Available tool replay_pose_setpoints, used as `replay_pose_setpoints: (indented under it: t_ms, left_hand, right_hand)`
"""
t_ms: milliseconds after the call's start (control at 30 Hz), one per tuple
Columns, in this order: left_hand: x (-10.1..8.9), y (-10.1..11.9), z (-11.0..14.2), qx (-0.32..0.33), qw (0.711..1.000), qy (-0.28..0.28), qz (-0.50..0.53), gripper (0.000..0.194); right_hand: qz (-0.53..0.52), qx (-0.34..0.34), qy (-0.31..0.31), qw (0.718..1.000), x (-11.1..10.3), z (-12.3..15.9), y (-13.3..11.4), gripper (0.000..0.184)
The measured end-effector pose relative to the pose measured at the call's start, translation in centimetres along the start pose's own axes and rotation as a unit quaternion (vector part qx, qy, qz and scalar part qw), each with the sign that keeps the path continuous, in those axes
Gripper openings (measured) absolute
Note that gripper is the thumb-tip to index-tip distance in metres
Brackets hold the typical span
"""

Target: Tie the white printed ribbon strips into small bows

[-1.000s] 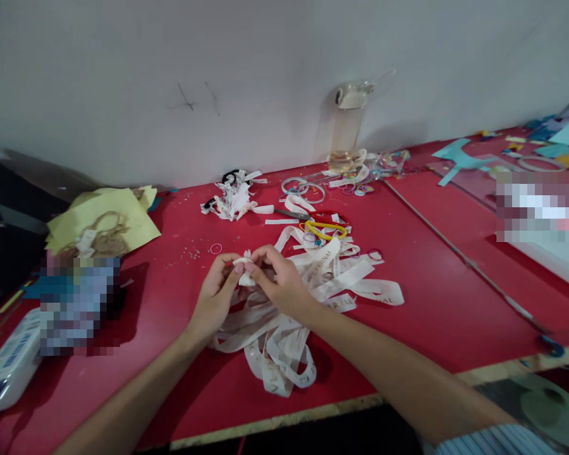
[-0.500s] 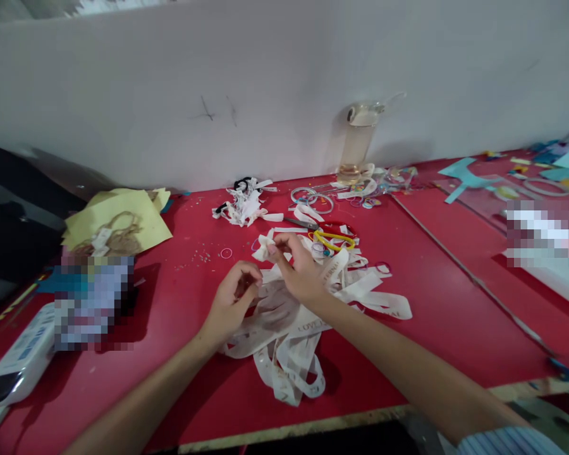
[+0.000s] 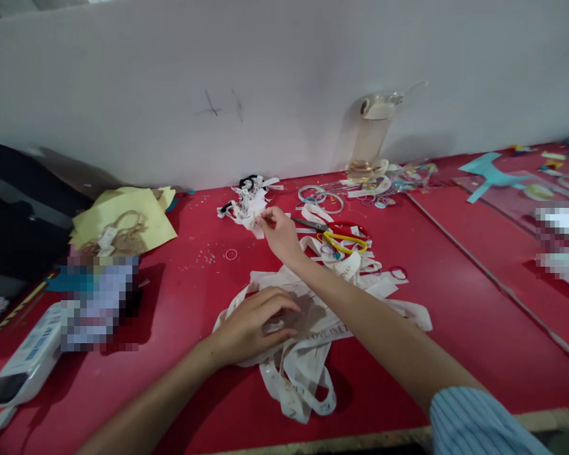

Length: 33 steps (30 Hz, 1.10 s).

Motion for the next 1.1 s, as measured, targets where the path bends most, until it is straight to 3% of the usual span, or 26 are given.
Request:
replay_pose_setpoints:
  t_ms: [233, 367, 433, 533, 667, 833, 933, 1100]
  left_hand:
    - [0.7, 0.3, 0.1, 0.049, 0.998, -0.041, -0.014, 0.025]
    - [0.1, -0.5, -0.1, 0.044, 0.997, 0.016, -0.067, 0.022]
    - [-0.5, -1.0, -0.2, 0.033, 0.991, 0.052, -0.12, 0.02]
    - [-2.0, -2.1, -0.3, -0.027, 0.974, 0.106, -0.197, 0.021]
    - [-4.0, -3.4, -0.1, -0.116, 0.939, 0.154, -0.286, 0.025]
    - [-4.1, -4.3, 0.1, -0.158, 0.946, 0.145, -0.242, 0.026]
    - [-4.1, -3.8, -0.1, -0.119, 0.963, 0.162, -0.177, 0.03]
    - [-5.2, -0.9, 0.2, 0.041, 0.959, 0.26, -0.1, 0.023]
  right_hand:
    - [0.071, 0.009, 0.0, 0.997, 3.4, -2.7, 2.0, 0.008]
    - [0.102, 0.014, -0.019, 0.994, 4.6, -3.8, 2.8, 0.002]
    - [0.115, 0.014, -0.016, 0.993, 4.4, -3.7, 2.6, 0.009]
    - [0.104, 0.0, -0.023, 0.994, 3.4, -2.2, 0.9, 0.014]
    - [0.02, -0.058, -0.089, 0.994, 0.9, 1.9, -3.4, 0.012]
    - [0.043, -0.004, -0.15, 0.988, -3.6, 6.6, -4.7, 0.02]
    - [0.116, 0.0, -0.176, 0.977, -5.5, 8.5, -4.1, 0.028]
    - [0.169, -0.034, -0.206, 0.963, -6.1, 9.9, -3.5, 0.041]
Point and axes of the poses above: each hand's wrist, its own z-axis away from the middle knuckle, its own x-axis out of the palm, y = z × x, the point moved 7 cm from there along -z, towards the middle knuckle, and after that the axes turned 11 degrees about y, right-handed, at the moved point
